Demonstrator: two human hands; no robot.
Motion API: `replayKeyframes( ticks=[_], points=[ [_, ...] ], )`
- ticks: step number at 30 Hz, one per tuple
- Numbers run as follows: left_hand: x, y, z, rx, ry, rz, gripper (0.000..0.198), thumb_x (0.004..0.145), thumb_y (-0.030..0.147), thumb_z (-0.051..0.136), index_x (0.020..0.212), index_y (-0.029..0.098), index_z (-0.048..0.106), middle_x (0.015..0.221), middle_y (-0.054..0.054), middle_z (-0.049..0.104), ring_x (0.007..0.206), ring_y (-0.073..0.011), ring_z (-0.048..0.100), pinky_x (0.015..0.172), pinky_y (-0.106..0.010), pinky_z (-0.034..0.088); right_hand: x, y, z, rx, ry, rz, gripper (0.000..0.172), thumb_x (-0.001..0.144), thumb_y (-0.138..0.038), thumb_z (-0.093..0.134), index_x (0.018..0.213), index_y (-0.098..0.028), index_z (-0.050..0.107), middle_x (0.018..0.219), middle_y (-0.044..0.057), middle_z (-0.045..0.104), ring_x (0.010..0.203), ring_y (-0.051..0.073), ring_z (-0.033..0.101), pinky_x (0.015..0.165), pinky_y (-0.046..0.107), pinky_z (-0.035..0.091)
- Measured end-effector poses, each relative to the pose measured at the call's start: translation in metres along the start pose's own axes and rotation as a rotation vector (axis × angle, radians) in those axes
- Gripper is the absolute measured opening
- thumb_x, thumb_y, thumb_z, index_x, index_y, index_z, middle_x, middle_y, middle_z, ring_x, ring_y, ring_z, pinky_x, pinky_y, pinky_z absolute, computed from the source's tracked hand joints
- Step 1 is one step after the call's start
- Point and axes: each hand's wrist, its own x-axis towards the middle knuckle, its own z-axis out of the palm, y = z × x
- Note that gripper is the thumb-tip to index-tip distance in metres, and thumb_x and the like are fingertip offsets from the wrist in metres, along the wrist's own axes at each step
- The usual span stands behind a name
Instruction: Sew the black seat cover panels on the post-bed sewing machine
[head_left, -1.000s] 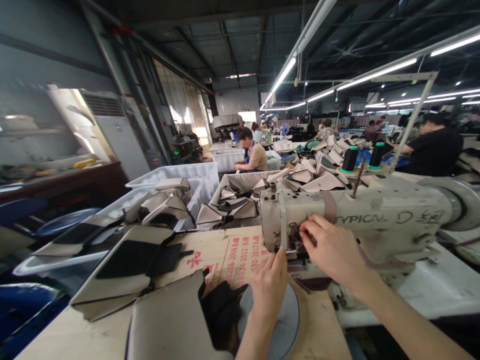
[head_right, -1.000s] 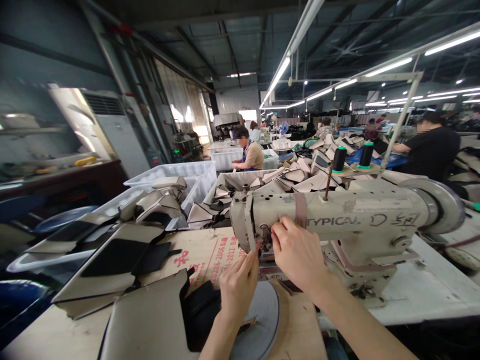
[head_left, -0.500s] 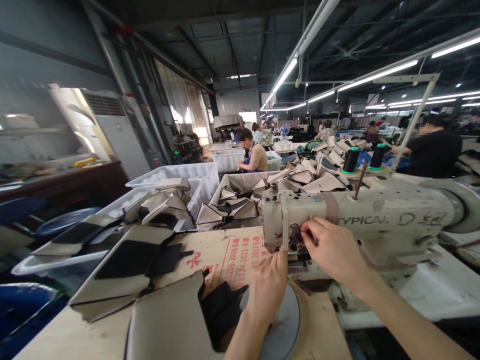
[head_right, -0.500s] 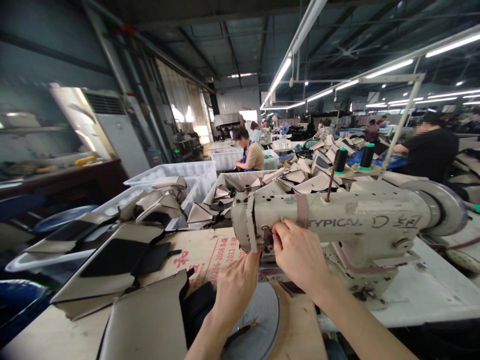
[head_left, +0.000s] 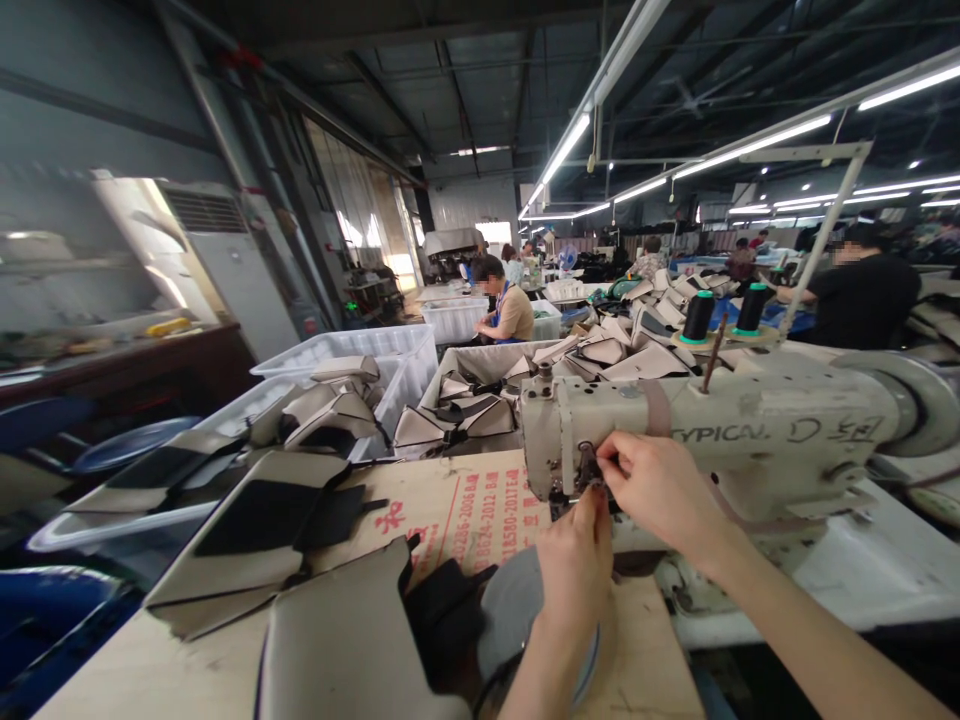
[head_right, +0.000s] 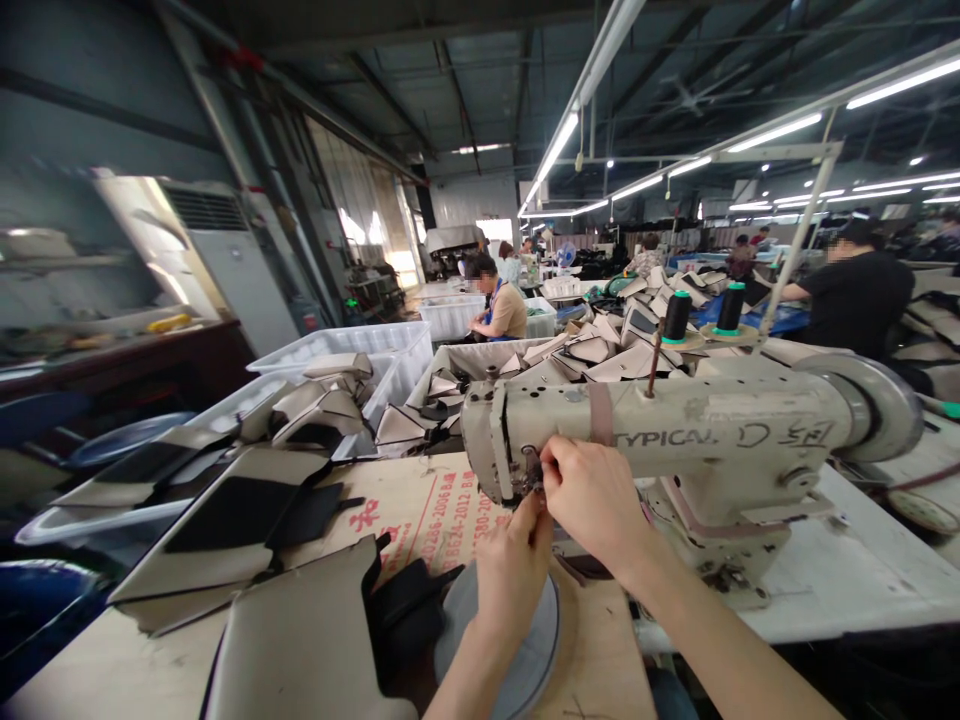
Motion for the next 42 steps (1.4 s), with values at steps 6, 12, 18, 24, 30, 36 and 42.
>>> replayKeyframes(
  ticks=[6, 12, 18, 24, 30, 36, 42],
  points=[
    [0.005, 0.01, 0.003, -0.329, -0.064, -0.264, 0.026, 0.086, 0.019, 0.041, 0.076, 0.012, 0.064, 0.062, -0.004, 0.065, 0.054, -0.011, 0.057, 0.047, -0.018, 0.033, 0.001, 0.001, 0.006, -0.027, -0.02, -0.013, 0.009, 0.082, -0.021, 0.051, 0.078, -0.023, 0.059, 0.061, -0.002, 0.064, 0.059, 0.015, 0.06, 0.054, 0.025, 0.027],
    [0.011, 0.002, -0.005, -0.458, -0.187, -0.194, 0.022, 0.084, 0.017, 0.045, 0.073, 0.014, 0.064, 0.067, 0.0, 0.066, 0.059, -0.0092, 0.059, 0.053, -0.015, 0.038, -0.001, 0.004, 0.011, -0.013, 0.022, -0.042, 0.008, 0.083, -0.022, 0.053, 0.077, -0.023, 0.058, 0.06, -0.004, 0.064, 0.055, 0.014, 0.059, 0.052, 0.025, 0.027],
    [0.01, -0.006, -0.009, -0.528, -0.285, -0.154, 0.023, 0.085, 0.017, 0.044, 0.087, 0.012, 0.066, 0.077, -0.003, 0.069, 0.066, -0.0118, 0.062, 0.058, -0.017, 0.043, -0.003, 0.0, 0.012, -0.104, 0.091, -0.066, 0.008, 0.083, -0.019, 0.054, 0.08, -0.023, 0.06, 0.062, -0.003, 0.065, 0.058, 0.016, 0.061, 0.051, 0.026, 0.027],
    [0.003, -0.007, -0.004, -0.394, -0.244, -0.095, 0.035, 0.089, 0.018, 0.038, 0.12, 0.018, 0.055, 0.105, -0.007, 0.067, 0.088, -0.0161, 0.065, 0.073, -0.023, 0.049, -0.04, 0.015, 0.019, 0.109, 0.441, -0.172, 0.019, 0.086, -0.022, 0.052, 0.103, -0.023, 0.061, 0.1, 0.002, 0.063, 0.072, 0.011, 0.06, 0.06, 0.021, 0.039],
    [0.003, -0.008, -0.009, -0.359, -0.26, -0.086, 0.034, 0.09, 0.02, 0.039, 0.121, 0.022, 0.054, 0.11, -0.004, 0.066, 0.095, -0.0135, 0.063, 0.08, -0.021, 0.05, -0.059, 0.028, 0.046, 0.556, 0.214, 0.059, 0.021, 0.087, -0.031, 0.049, 0.092, -0.018, 0.065, 0.078, 0.004, 0.062, 0.061, 0.012, 0.055, 0.059, 0.022, 0.041],
    [0.008, -0.014, -0.013, -0.327, -0.238, -0.069, 0.031, 0.088, 0.018, 0.042, 0.113, 0.017, 0.06, 0.107, -0.006, 0.067, 0.093, -0.015, 0.065, 0.079, -0.021, 0.052, -0.036, 0.018, 0.065, 1.26, 0.045, 0.443, 0.026, 0.073, -0.04, 0.062, 0.075, -0.014, 0.067, 0.058, 0.0, 0.055, 0.055, 0.012, 0.047, 0.052, 0.022, 0.037],
    [0.006, -0.006, -0.012, -0.354, -0.224, -0.189, 0.031, 0.087, 0.025, 0.044, 0.113, 0.017, 0.061, 0.107, -0.006, 0.067, 0.092, -0.0163, 0.065, 0.081, -0.024, 0.051, -0.034, 0.01, 0.073, 1.42, 0.134, 0.58, 0.027, 0.067, -0.041, 0.067, 0.072, -0.014, 0.064, 0.06, -0.001, 0.055, 0.054, 0.01, 0.045, 0.05, 0.02, 0.036]
  ],
)
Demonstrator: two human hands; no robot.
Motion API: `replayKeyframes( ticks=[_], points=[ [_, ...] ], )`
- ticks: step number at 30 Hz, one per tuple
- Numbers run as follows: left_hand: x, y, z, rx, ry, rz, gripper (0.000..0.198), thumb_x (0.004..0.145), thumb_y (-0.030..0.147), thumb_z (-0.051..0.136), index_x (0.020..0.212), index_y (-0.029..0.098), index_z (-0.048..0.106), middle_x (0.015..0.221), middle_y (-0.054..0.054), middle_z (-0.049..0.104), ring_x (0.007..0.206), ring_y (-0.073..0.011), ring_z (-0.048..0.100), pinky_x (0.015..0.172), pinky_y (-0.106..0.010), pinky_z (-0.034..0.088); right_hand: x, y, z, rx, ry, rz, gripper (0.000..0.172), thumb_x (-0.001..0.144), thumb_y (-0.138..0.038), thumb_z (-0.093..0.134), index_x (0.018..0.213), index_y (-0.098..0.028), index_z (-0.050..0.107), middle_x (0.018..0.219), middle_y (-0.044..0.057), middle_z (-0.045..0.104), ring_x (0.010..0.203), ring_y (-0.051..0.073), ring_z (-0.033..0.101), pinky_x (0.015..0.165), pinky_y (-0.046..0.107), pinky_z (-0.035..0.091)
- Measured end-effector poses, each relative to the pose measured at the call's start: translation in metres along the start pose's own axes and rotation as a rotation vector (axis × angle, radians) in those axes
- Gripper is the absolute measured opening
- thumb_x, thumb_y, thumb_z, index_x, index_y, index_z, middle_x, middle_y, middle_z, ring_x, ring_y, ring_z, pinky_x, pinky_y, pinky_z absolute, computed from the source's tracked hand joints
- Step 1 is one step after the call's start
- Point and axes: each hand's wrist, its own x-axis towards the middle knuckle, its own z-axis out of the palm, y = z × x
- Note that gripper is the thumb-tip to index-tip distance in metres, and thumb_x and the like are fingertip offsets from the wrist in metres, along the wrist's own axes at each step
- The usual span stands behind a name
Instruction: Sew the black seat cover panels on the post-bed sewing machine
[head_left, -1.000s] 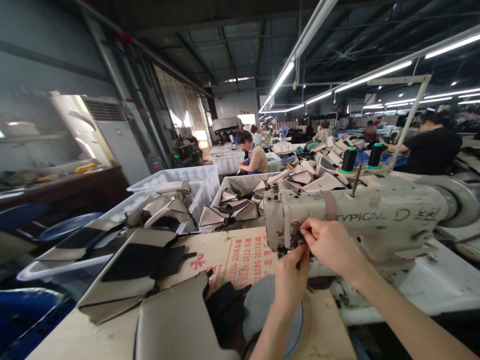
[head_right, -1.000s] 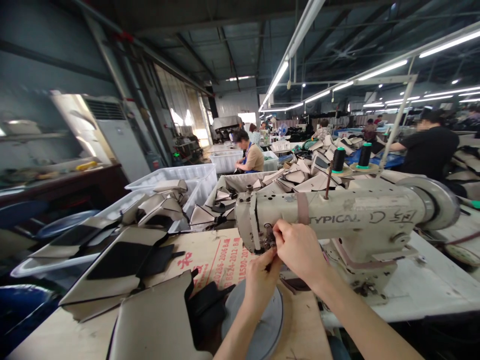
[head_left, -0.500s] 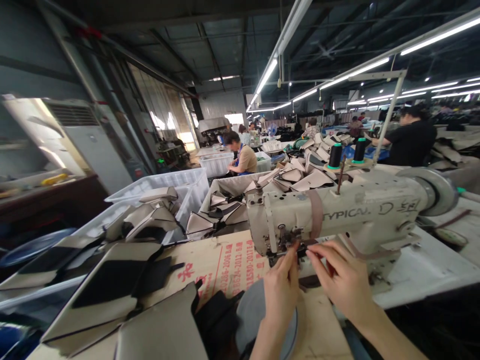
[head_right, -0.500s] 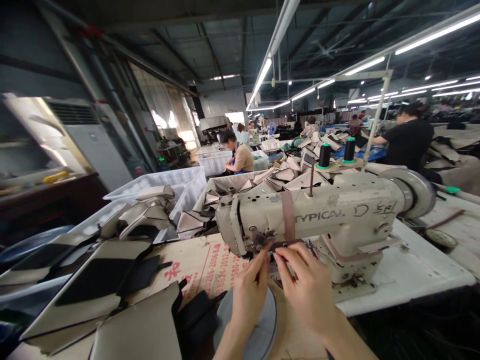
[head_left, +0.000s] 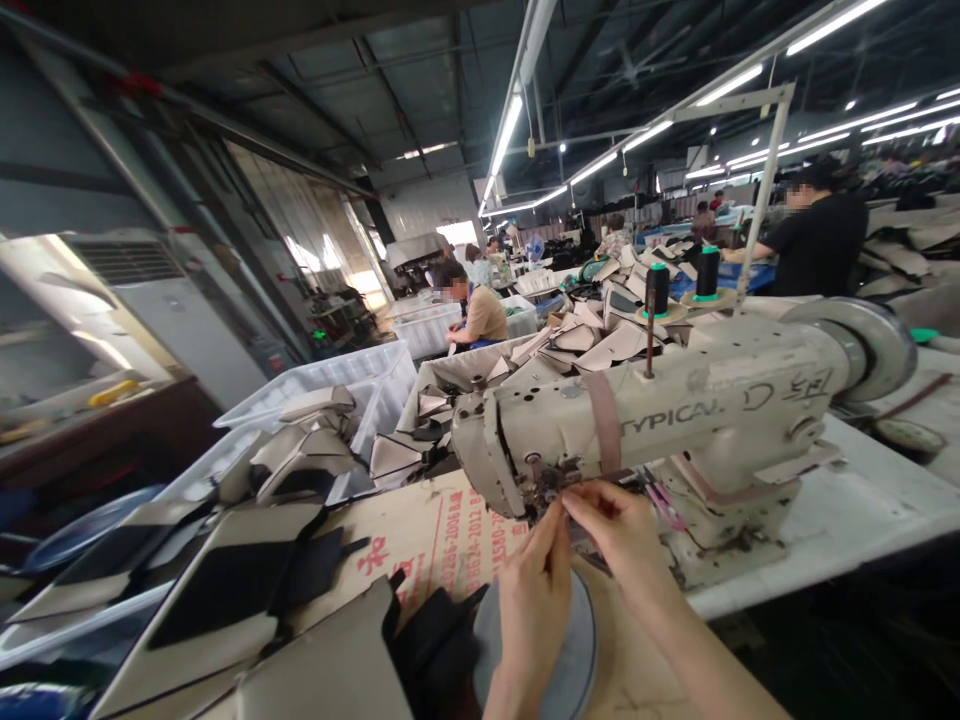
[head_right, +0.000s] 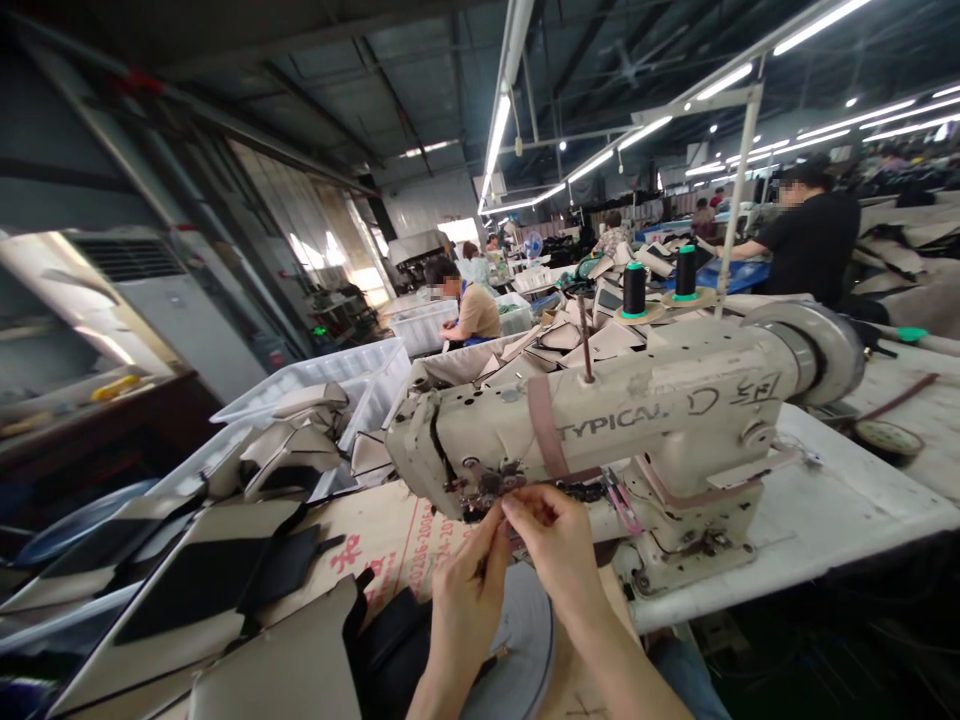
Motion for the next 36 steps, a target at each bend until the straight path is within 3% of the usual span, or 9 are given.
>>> replayKeyframes(
  ticks=[3, 5, 8, 12, 18, 22, 27, 30, 36],
  points=[
    [-0.002, 0.002, 0.001, -0.044, 0.009, -0.062, 0.033, 0.087, 0.028, 0.046, 0.114, 0.017, 0.06, 0.099, -0.005, 0.07, 0.084, -0.016, 0.066, 0.076, -0.024, 0.052, 0.0, -0.003, 0.002, 0.064, 0.002, 0.042, 0.027, 0.063, -0.039, 0.07, 0.07, -0.014, 0.064, 0.056, -0.002, 0.054, 0.051, 0.009, 0.044, 0.047, 0.02, 0.034],
    [-0.002, 0.002, 0.001, -0.063, 0.007, -0.082, 0.035, 0.086, 0.03, 0.046, 0.114, 0.016, 0.06, 0.089, -0.003, 0.071, 0.077, -0.0159, 0.066, 0.069, -0.023, 0.053, 0.001, -0.006, 0.003, 0.112, -0.009, 0.087, 0.028, 0.06, -0.04, 0.071, 0.069, -0.013, 0.065, 0.05, -0.004, 0.049, 0.042, 0.007, 0.036, 0.04, 0.019, 0.028],
    [-0.004, 0.003, 0.001, -0.037, -0.012, -0.077, 0.037, 0.086, 0.032, 0.046, 0.116, 0.015, 0.059, 0.082, -0.003, 0.071, 0.071, -0.0154, 0.065, 0.063, -0.022, 0.052, 0.002, -0.009, 0.006, 0.195, -0.013, 0.14, 0.028, 0.058, -0.039, 0.071, 0.067, -0.013, 0.065, 0.045, -0.006, 0.043, 0.037, 0.003, 0.025, 0.036, 0.019, 0.017],
    [-0.008, 0.005, 0.0, 0.026, -0.025, -0.045, 0.04, 0.087, 0.032, 0.044, 0.122, 0.016, 0.054, 0.079, -0.003, 0.07, 0.061, -0.013, 0.063, 0.058, -0.02, 0.05, 0.002, -0.008, 0.013, 0.299, 0.016, 0.168, 0.024, 0.059, -0.035, 0.069, 0.066, -0.014, 0.062, 0.043, -0.008, 0.036, 0.037, 0.003, 0.021, 0.037, 0.019, 0.014],
    [-0.014, 0.004, -0.002, 0.108, 0.092, 0.013, 0.038, 0.085, 0.033, 0.045, 0.119, 0.018, 0.058, 0.058, 0.001, 0.062, 0.047, -0.0102, 0.055, 0.049, -0.017, 0.045, 0.0, -0.006, 0.015, 0.344, -0.011, 0.147, 0.028, 0.062, -0.039, 0.069, 0.063, -0.015, 0.054, 0.046, -0.009, 0.03, 0.04, 0.003, 0.018, 0.038, 0.019, 0.013],
    [-0.014, 0.0, -0.003, 0.153, 0.174, -0.015, 0.04, 0.085, 0.033, 0.047, 0.119, 0.014, 0.056, 0.049, 0.005, 0.049, 0.04, -0.008, 0.045, 0.044, -0.016, 0.04, -0.004, -0.008, 0.012, 0.295, -0.052, 0.099, 0.029, 0.064, -0.04, 0.068, 0.064, -0.016, 0.052, 0.051, -0.008, 0.032, 0.043, 0.004, 0.022, 0.04, 0.018, 0.019],
    [-0.012, -0.003, -0.004, 0.142, 0.125, -0.06, 0.044, 0.086, 0.032, 0.045, 0.126, 0.014, 0.049, 0.051, 0.006, 0.046, 0.042, -0.0076, 0.043, 0.044, -0.016, 0.037, -0.008, -0.006, 0.009, 0.104, -0.093, -0.075, 0.025, 0.074, -0.039, 0.061, 0.069, -0.016, 0.052, 0.064, -0.002, 0.048, 0.06, 0.01, 0.042, 0.054, 0.019, 0.035],
    [-0.012, -0.002, -0.004, 0.134, 0.117, -0.056, 0.045, 0.086, 0.034, 0.044, 0.126, 0.014, 0.049, 0.049, 0.007, 0.045, 0.041, -0.0079, 0.042, 0.043, -0.017, 0.036, -0.009, -0.005, 0.008, -0.111, -0.117, -0.207, 0.023, 0.083, -0.038, 0.049, 0.073, -0.017, 0.051, 0.065, -0.002, 0.046, 0.059, 0.01, 0.04, 0.053, 0.02, 0.034],
    [-0.009, 0.001, -0.007, 0.13, 0.111, -0.014, 0.044, 0.086, 0.033, 0.043, 0.126, 0.016, 0.05, 0.049, 0.006, 0.049, 0.039, -0.0087, 0.045, 0.04, -0.016, 0.036, -0.013, -0.006, 0.01, -0.294, -0.077, -0.288, 0.022, 0.087, -0.036, 0.043, 0.075, -0.017, 0.048, 0.06, -0.004, 0.042, 0.053, 0.01, 0.038, 0.05, 0.02, 0.032]
  ],
)
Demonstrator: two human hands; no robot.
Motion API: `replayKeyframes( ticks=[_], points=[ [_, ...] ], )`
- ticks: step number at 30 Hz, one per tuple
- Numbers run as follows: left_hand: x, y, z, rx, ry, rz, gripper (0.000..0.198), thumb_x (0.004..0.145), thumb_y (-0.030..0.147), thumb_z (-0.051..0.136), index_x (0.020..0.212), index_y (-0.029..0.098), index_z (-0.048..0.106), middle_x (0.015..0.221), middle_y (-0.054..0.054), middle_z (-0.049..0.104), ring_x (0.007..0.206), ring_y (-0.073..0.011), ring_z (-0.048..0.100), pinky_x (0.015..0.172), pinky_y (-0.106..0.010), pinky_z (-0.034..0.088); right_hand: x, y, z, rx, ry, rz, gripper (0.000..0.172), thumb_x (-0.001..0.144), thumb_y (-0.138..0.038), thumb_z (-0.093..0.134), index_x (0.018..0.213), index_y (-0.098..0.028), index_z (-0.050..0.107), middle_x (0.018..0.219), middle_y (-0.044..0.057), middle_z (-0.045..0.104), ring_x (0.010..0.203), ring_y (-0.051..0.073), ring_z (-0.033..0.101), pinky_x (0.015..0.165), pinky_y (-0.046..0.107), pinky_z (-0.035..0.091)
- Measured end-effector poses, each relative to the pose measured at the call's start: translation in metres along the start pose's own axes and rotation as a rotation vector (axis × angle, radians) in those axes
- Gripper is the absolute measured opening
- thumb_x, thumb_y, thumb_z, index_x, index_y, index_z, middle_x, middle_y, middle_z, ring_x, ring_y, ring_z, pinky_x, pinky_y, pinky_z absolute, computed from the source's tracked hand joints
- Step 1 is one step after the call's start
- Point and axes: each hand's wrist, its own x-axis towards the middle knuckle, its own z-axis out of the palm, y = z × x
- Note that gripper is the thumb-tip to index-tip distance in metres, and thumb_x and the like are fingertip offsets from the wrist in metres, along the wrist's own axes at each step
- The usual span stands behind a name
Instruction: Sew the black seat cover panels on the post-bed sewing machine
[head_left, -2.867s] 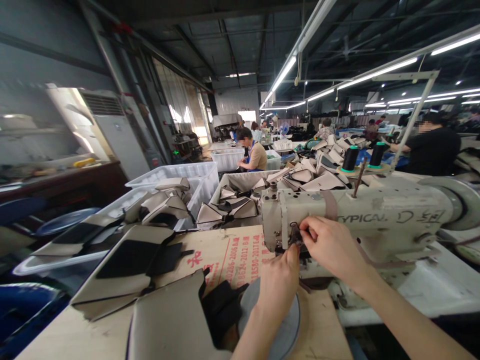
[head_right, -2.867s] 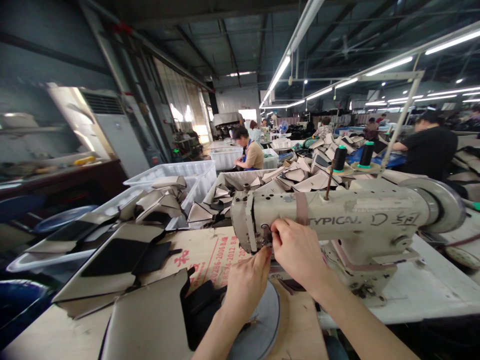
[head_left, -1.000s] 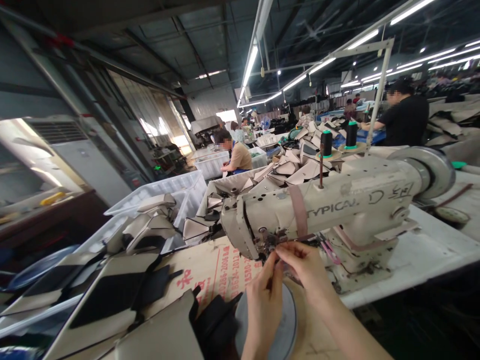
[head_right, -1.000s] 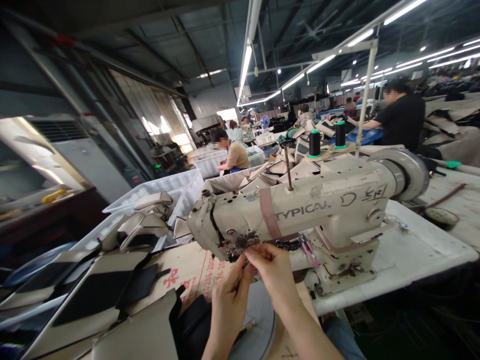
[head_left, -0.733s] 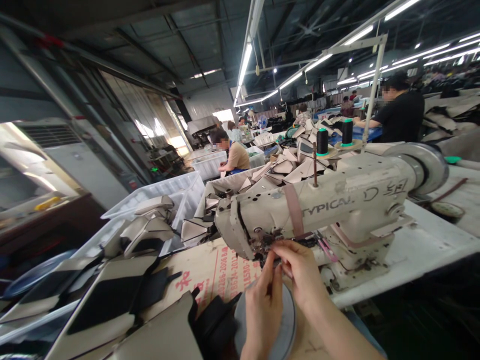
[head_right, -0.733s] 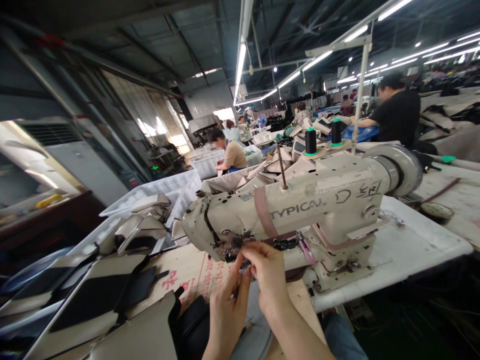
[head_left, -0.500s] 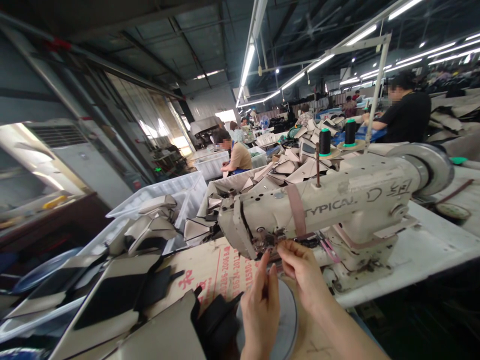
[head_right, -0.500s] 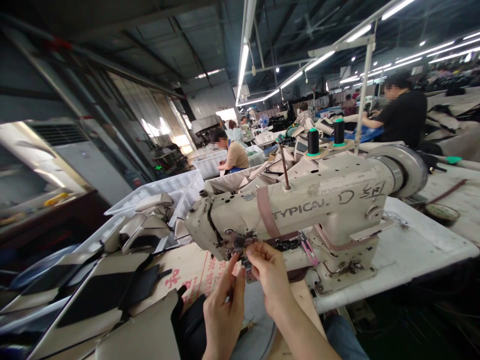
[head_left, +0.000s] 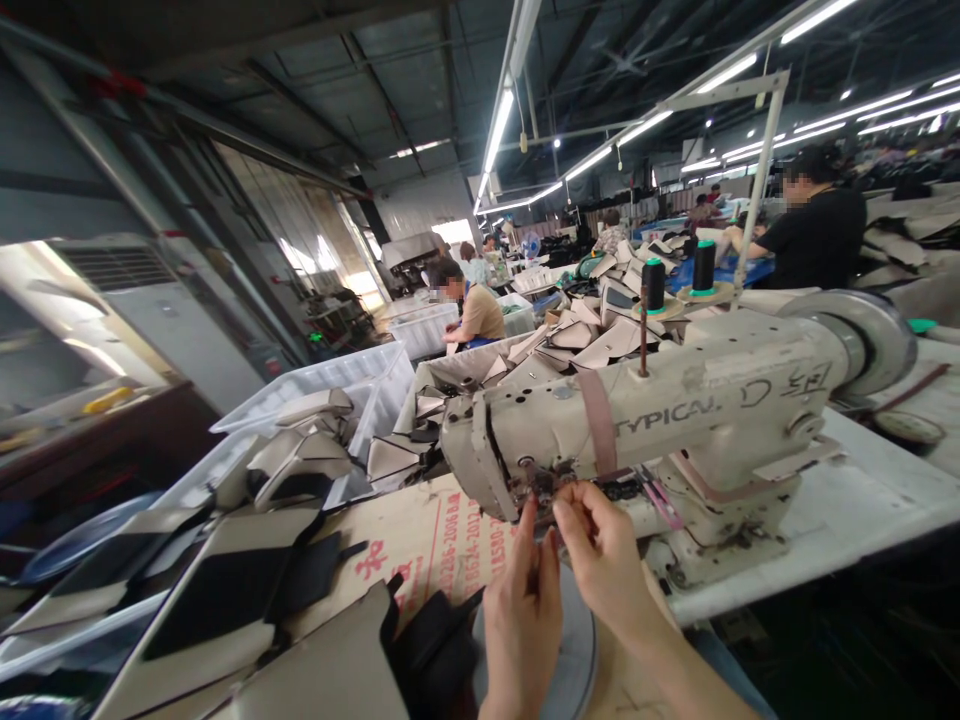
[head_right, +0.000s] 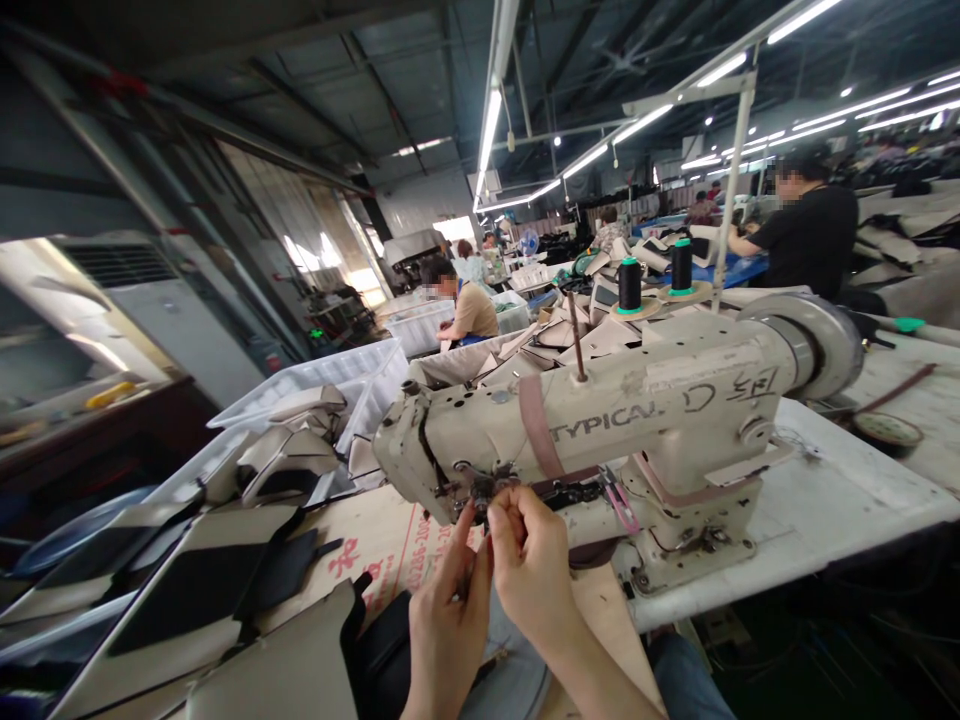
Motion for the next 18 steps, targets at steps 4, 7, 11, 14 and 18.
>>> replayKeyframes(
  ticks=[4, 7, 11, 14, 18],
  points=[
    [-0.004, -0.001, -0.003, 0.051, 0.097, 0.066, 0.032, 0.085, 0.029, 0.048, 0.114, 0.017, 0.055, 0.048, 0.008, 0.046, 0.037, -0.0057, 0.043, 0.041, -0.014, 0.034, 0.003, 0.001, 0.004, -0.102, 0.097, -0.02, 0.023, 0.088, -0.036, 0.041, 0.075, -0.018, 0.048, 0.061, -0.002, 0.049, 0.054, 0.011, 0.045, 0.051, 0.021, 0.033],
    [-0.013, -0.001, -0.007, 0.006, 0.236, 0.039, 0.023, 0.082, 0.029, 0.054, 0.102, 0.017, 0.051, 0.048, 0.01, 0.044, 0.036, -0.0045, 0.041, 0.04, -0.012, 0.032, 0.006, 0.005, 0.004, -0.293, 0.206, -0.076, 0.019, 0.087, -0.032, 0.041, 0.077, -0.018, 0.049, 0.067, 0.001, 0.057, 0.058, 0.014, 0.052, 0.055, 0.023, 0.035],
    [-0.016, 0.003, -0.009, -0.189, 0.305, -0.184, 0.033, 0.082, 0.034, 0.053, 0.109, 0.017, 0.042, 0.05, 0.011, 0.042, 0.038, -0.0051, 0.037, 0.04, -0.013, 0.03, 0.008, 0.007, 0.002, -0.512, 0.254, -0.14, 0.014, 0.086, -0.025, 0.041, 0.084, -0.018, 0.053, 0.075, 0.004, 0.063, 0.065, 0.017, 0.06, 0.059, 0.024, 0.037],
    [-0.008, 0.004, -0.013, -0.278, 0.145, -0.291, 0.037, 0.082, 0.042, 0.051, 0.108, 0.017, 0.047, 0.048, 0.011, 0.036, 0.039, -0.0057, 0.031, 0.038, -0.014, 0.025, 0.008, 0.005, 0.0, -0.698, 0.267, -0.193, 0.014, 0.085, -0.021, 0.042, 0.083, -0.017, 0.055, 0.074, 0.004, 0.065, 0.063, 0.018, 0.061, 0.056, 0.026, 0.036],
    [-0.001, 0.001, -0.025, -0.17, 0.011, -0.271, 0.031, 0.081, 0.044, 0.052, 0.075, 0.016, 0.061, 0.053, 0.005, 0.047, 0.047, -0.0074, 0.04, 0.046, -0.017, 0.033, 0.009, 0.005, 0.003, -0.822, 0.328, -0.251, 0.018, 0.084, -0.022, 0.043, 0.084, -0.015, 0.059, 0.073, 0.006, 0.067, 0.061, 0.018, 0.061, 0.055, 0.026, 0.035]
  ],
)
